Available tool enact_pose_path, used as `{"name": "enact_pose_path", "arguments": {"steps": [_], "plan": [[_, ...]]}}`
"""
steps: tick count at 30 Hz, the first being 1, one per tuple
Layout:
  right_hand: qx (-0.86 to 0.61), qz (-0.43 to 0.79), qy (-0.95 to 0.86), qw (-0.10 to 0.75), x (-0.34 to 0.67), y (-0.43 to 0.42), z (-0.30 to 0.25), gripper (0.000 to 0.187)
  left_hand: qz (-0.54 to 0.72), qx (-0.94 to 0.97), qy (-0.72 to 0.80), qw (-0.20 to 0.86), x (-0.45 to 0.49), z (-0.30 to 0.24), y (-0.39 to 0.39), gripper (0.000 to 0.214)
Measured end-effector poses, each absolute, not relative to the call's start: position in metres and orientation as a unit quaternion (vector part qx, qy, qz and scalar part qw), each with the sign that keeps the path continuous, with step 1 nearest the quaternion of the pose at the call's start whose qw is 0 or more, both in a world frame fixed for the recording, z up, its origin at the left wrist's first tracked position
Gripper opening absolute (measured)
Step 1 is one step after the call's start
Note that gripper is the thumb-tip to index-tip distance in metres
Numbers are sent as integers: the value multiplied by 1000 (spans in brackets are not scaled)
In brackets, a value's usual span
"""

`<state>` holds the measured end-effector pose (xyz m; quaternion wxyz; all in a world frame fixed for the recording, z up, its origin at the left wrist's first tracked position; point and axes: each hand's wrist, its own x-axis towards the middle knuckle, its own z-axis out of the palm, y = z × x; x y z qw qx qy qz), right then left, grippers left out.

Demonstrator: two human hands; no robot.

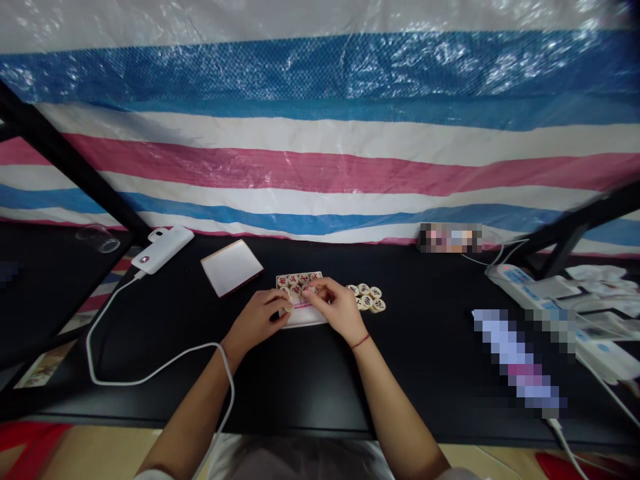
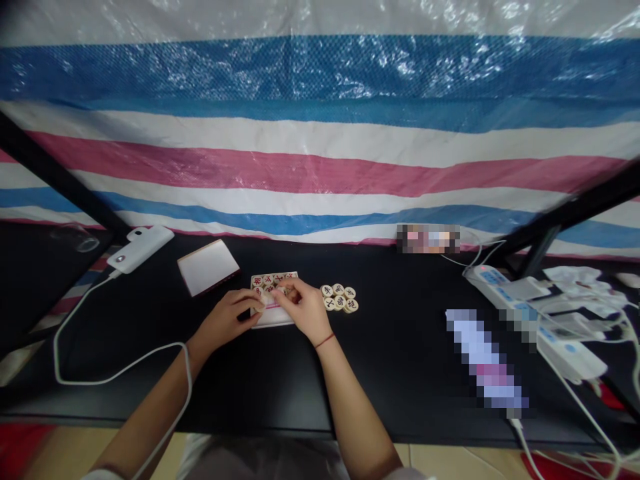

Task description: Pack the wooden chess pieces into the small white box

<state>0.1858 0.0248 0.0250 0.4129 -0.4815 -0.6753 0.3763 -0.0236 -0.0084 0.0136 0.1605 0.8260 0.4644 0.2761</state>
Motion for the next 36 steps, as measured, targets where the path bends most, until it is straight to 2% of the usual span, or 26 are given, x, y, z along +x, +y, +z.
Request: {"name": "enact_pose_path", "arguments": {"steps": [5,12,19,23,29,36], "plan": [[-481,370,-682,408,186,24,23,28,213,836,493,114,-23,18,-8,12],[-482,392,-680,389,184,24,21,27,214,826,512,103,-25,17,-6,13],[-399,360,-755,376,177,19,25,12,243,806,527,116,-29,19,-6,17],[-379,297,-812,330,167,15,23,20,291,771,548,140,-32,17,-2,20],[-398,224,-849,265,159,11,23,14,308,748,565,160,-32,16,0,18],[-463,191,-851,157,158,10,26,16,301,744,567,184,-29,15,-2,17]]}}
